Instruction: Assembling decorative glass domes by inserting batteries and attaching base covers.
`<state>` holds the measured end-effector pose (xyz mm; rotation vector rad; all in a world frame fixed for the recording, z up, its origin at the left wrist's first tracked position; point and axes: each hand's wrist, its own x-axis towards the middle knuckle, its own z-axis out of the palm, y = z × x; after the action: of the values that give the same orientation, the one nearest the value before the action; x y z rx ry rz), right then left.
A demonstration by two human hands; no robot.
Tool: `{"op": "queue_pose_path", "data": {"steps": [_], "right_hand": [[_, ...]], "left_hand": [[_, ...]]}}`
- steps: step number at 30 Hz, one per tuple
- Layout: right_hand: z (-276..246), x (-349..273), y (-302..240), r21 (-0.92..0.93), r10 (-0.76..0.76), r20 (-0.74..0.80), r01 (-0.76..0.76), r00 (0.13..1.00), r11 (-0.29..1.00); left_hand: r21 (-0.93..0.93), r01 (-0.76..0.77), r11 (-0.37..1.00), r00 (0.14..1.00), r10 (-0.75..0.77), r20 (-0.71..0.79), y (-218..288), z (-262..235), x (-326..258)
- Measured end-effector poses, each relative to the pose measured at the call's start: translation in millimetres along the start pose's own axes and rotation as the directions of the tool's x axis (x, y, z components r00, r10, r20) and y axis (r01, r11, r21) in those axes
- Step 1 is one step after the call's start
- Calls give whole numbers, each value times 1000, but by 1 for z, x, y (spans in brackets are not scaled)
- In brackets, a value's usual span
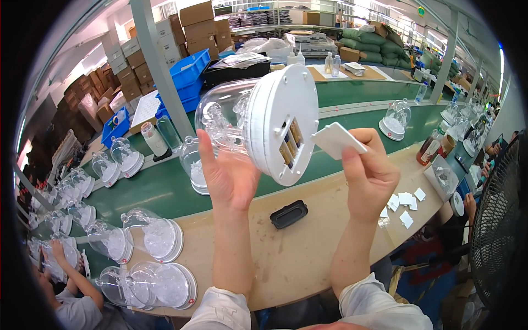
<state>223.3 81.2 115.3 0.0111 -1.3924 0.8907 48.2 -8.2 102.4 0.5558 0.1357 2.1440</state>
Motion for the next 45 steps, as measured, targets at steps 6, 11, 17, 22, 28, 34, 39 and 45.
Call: {"op": "queue_pose_path", "data": {"steps": [6, 11, 17, 22, 28, 34, 39, 45], "right_hand": [[7, -3, -3, -109, 134, 44, -128, 990, 986], [9, -3, -2, -154, 170, 70, -158, 983, 975], [13, -3, -2, -120, 204, 111, -191, 973, 974], [16, -4, 5, -32, 201, 123, -199, 972, 980], [21, -8, 4, 109, 323, 167, -343, 932, 933], [21, -6, 7, 264, 341, 250, -402, 906, 877], [20, -5, 8, 333, 295, 336, -406, 894, 851], [18, -6, 4, 396, 309, 426, -482, 850, 782]], "left_hand": [[85, -97, 992, 995, 98, 0, 2, 3, -3], [202, -191, 961, 980, 197, -6, 0, 8, -5], [295, -212, 932, 975, 220, 5, -3, 11, -8], [272, -198, 942, 979, 204, 6, -2, 9, -8], [293, -210, 933, 976, 219, 1, -2, 12, -9], [274, -216, 937, 972, 232, -26, -4, 11, -8], [280, -209, 937, 974, 226, -30, -2, 12, -9], [160, -167, 973, 986, 167, 14, 7, 5, -6]]}}
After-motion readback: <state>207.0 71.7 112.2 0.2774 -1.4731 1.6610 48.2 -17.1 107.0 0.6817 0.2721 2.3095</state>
